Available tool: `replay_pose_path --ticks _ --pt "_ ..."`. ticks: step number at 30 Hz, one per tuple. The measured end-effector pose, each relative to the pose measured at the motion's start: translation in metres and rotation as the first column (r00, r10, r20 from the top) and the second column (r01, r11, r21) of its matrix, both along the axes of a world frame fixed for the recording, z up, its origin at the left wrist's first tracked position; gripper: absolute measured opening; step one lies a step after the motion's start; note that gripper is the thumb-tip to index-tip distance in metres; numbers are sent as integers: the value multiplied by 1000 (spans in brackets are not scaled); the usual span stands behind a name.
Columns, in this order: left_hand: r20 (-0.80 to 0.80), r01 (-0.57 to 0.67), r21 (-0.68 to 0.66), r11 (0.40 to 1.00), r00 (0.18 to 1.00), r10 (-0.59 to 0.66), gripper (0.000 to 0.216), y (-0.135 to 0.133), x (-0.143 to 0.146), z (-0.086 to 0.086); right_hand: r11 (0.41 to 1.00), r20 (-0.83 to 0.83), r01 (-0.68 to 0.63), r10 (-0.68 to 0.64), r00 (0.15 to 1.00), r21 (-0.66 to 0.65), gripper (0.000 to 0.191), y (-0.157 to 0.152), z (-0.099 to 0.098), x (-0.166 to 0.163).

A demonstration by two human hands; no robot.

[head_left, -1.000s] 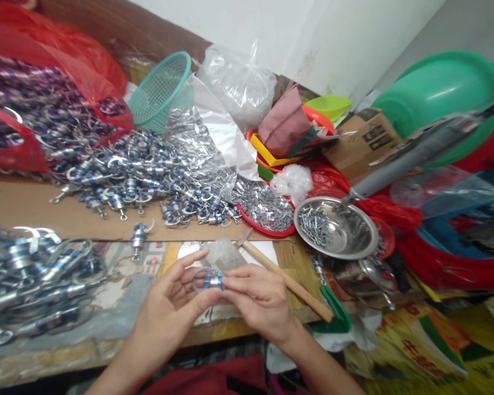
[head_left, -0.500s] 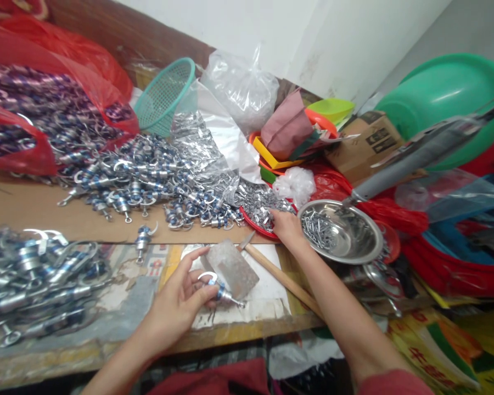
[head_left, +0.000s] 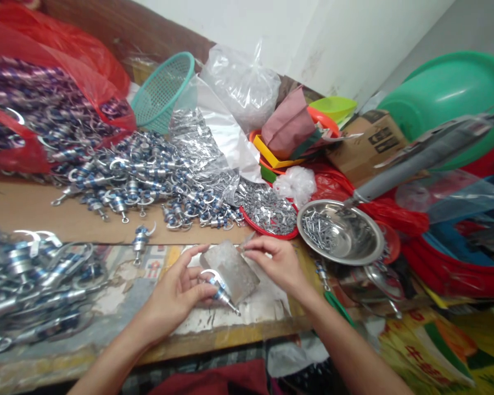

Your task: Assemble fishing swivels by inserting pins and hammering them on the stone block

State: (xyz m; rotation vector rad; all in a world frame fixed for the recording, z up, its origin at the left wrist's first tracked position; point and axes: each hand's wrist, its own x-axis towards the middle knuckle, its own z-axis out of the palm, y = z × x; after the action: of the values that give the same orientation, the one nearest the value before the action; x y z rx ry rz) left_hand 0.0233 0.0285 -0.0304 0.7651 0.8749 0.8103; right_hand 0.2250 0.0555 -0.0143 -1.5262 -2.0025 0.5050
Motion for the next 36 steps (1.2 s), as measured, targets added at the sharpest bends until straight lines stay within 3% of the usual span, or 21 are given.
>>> replay_pose_path --ticks 2,4,8,12,17,21,26,28,31,33,35,36 --pt "-10 -4 6 1000 1000 4 68 -1 0 0 982 -32 -171 174 984 76 11 -19 4 -17" --pt "-15 -1 11 1000 1000 2 67 -1 0 -1 955 51 -273 269 962 113 13 -27 8 -27" --pt "-2 -6 12 1000 1000 6 67 -1 0 -3 935 79 -323 315 946 148 18 -25 12 -32" --pt "19 -20 -4 1000 1000 20 69 -1 1 -3 862 165 -397 363 917 316 24 -28 10 -35" --pt "53 -39 2 999 998 39 69 0 1 -2 747 450 -545 365 815 381 27 -40 12 -41" --pt "34 -48 5 999 998 48 68 0 1 -1 709 610 -601 303 732 369 29 -45 14 -44" --pt "-34 -60 5 998 998 60 69 0 1 2 641 722 -641 190 666 422 17 -57 11 -48" --pt "-39 -60 1 998 997 60 69 -1 1 1 669 691 -622 221 689 406 18 -60 10 -44" --pt "-23 -51 -10 999 998 50 72 -1 0 0 790 463 -480 285 839 383 26 -56 5 -25" --pt "-18 -39 -6 999 999 39 73 -1 0 -2 902 334 -238 113 936 361 30 -48 -3 -4" --pt "-18 -29 1 1000 999 29 72 -1 0 -3 974 341 25 -103 934 227 28 -39 -13 18" --pt "-16 -27 2 1000 999 28 72 -1 0 -3 986 371 105 -146 917 129 26 -36 -17 27"
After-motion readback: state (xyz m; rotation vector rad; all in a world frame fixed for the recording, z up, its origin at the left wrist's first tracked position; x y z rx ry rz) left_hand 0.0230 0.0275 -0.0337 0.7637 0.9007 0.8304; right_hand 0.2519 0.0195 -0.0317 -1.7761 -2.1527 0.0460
